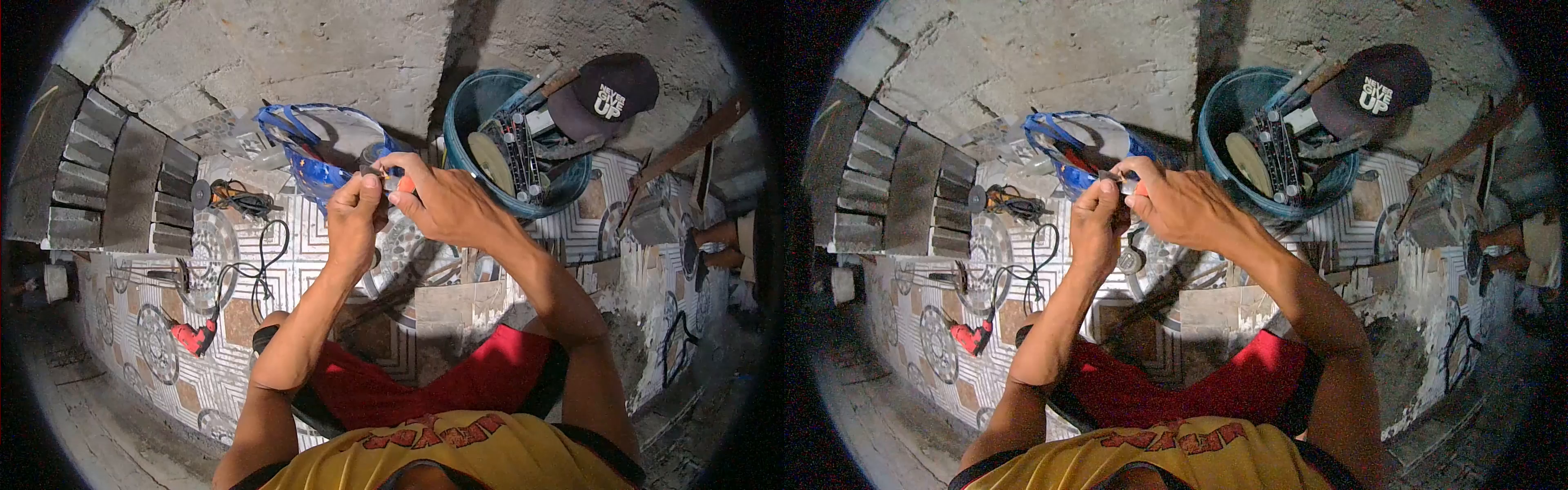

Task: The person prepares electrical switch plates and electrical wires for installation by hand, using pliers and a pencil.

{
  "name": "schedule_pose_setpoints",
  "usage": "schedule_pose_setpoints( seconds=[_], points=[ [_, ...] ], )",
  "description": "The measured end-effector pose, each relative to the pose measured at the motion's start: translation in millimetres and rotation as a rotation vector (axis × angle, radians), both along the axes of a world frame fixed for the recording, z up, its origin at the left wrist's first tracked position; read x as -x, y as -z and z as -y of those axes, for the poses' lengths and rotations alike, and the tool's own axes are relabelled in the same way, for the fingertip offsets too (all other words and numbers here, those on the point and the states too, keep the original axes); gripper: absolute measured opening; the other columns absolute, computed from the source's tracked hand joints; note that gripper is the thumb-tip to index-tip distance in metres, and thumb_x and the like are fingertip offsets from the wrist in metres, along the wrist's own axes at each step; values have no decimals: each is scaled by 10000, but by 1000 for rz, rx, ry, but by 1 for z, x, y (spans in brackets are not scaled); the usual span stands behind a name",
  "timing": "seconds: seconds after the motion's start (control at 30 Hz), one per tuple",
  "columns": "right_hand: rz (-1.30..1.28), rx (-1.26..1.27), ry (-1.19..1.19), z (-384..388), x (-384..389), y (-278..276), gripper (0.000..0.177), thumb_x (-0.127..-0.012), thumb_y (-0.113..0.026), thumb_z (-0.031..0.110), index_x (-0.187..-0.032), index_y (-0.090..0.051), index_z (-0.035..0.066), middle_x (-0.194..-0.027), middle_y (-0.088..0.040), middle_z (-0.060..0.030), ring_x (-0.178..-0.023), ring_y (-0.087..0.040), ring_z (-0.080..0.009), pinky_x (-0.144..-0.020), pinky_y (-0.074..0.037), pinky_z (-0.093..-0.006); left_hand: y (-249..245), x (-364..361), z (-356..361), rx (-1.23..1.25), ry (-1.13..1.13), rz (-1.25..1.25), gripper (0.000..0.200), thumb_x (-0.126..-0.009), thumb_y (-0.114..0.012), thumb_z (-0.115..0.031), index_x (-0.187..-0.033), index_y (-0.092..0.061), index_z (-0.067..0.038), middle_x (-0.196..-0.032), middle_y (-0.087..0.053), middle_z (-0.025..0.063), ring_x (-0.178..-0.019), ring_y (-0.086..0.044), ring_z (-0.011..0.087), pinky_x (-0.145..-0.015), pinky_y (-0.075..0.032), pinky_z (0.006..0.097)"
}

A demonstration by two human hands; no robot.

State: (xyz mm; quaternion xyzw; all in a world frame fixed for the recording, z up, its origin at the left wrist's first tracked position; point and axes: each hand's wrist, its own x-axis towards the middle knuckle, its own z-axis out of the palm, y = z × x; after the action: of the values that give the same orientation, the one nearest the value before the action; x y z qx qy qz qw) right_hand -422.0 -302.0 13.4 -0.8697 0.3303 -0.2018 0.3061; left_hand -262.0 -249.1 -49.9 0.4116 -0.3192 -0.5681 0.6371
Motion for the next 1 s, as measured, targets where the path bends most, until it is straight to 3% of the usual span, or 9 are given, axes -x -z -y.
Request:
schedule_pose_setpoints(
  seconds=[0.13, 0.2, 0.4, 0.53, 0.63, 0.83, 0.9, 0.93, 1.0],
  points=[
    [-6, -43, 10, -2, -1, 4, 362, -914, -544, 214, -1240, -451, 87, -905, -640, -240, -834, -623, -433, -693, -490, -484, -4, 5, 0, -26, -61, 2, 273, -972, -550, -304, -845, -584, -64, -625, -440, -56, -511, -339, 27, -440, -254, 193],
    [98, 212, 35, 2, -2, 19, 341, -921, -528, 249, -1219, -444, 107, -862, -658, -201, -776, -625, -435, -664, -483, -531, 2, -3, -2, -35, 16, 63, 253, -972, -553, -286, -981, -627, -45, -671, -475, -44, -529, -358, 31, -450, -272, 189],
    [222, 38, 156, 12, 7, 7, 362, -923, -529, 261, -1228, -438, 90, -882, -657, -218, -811, -626, -443, -685, -494, -512, -14, 4, 1, -16, -24, -36, 409, -968, -559, -262, -1296, -537, -19, -775, -536, -23, -607, -411, 29, -470, -306, 182],
    [9, 13, 72, 5, 6, -4, 399, -917, -531, 232, -1273, -394, 113, -852, -658, -201, -786, -624, -440, -672, -486, -521, -9, -3, 2, -18, 26, 11, 441, -968, -555, -278, -1325, -510, -24, -774, -517, -34, -624, -413, 25, -484, -314, 179],
    [49, 49, -9, 1, 3, 5, 412, -913, -533, 226, -1281, -382, 119, -834, -657, -193, -772, -625, -437, -663, -482, -527, -6, -3, 1, -13, 107, 2, 453, -970, -549, -302, -1329, -508, -30, -747, -487, -45, -621, -411, 27, -498, -321, 179],
    [13, 55, -20, 0, 3, 1, 394, -911, -534, 218, -1269, -394, 129, -834, -657, -184, -761, -623, -434, -652, -488, -513, -10, 2, -2, -18, 63, 17, 420, -970, -547, -324, -1277, -555, -39, -701, -460, -56, -590, -393, 27, -489, -302, 180],
    [-3, 47, -20, -1, 1, 1, 387, -910, -535, 217, -1261, -400, 124, -838, -656, -184, -758, -622, -434, -651, -488, -512, -10, 0, -3, -8, 10, 128, 326, -966, -555, -334, -1084, -633, -40, -636, -437, -62, -531, -362, 27, -454, -276, 187],
    [33, 98, -20, 0, -1, 4, 377, -908, -536, 218, -1249, -409, 120, -843, -655, -189, -756, -622, -434, -647, -487, -515, -10, -1, -3, -9, 13, 129, 326, -966, -555, -334, -1084, -633, -40, -636, -437, -62, -531, -362, 27, -454, -276, 187],
    [70, 149, -17, 0, -1, 6, 366, -906, -538, 220, -1236, -418, 115, -849, -654, -195, -754, -621, -434, -644, -485, -518, -10, -2, -2, -37, 5, 140, 301, -963, -561, -338, -862, -611, -59, -587, -413, -66, -489, -333, 26, -425, -254, 195]
  ],
)
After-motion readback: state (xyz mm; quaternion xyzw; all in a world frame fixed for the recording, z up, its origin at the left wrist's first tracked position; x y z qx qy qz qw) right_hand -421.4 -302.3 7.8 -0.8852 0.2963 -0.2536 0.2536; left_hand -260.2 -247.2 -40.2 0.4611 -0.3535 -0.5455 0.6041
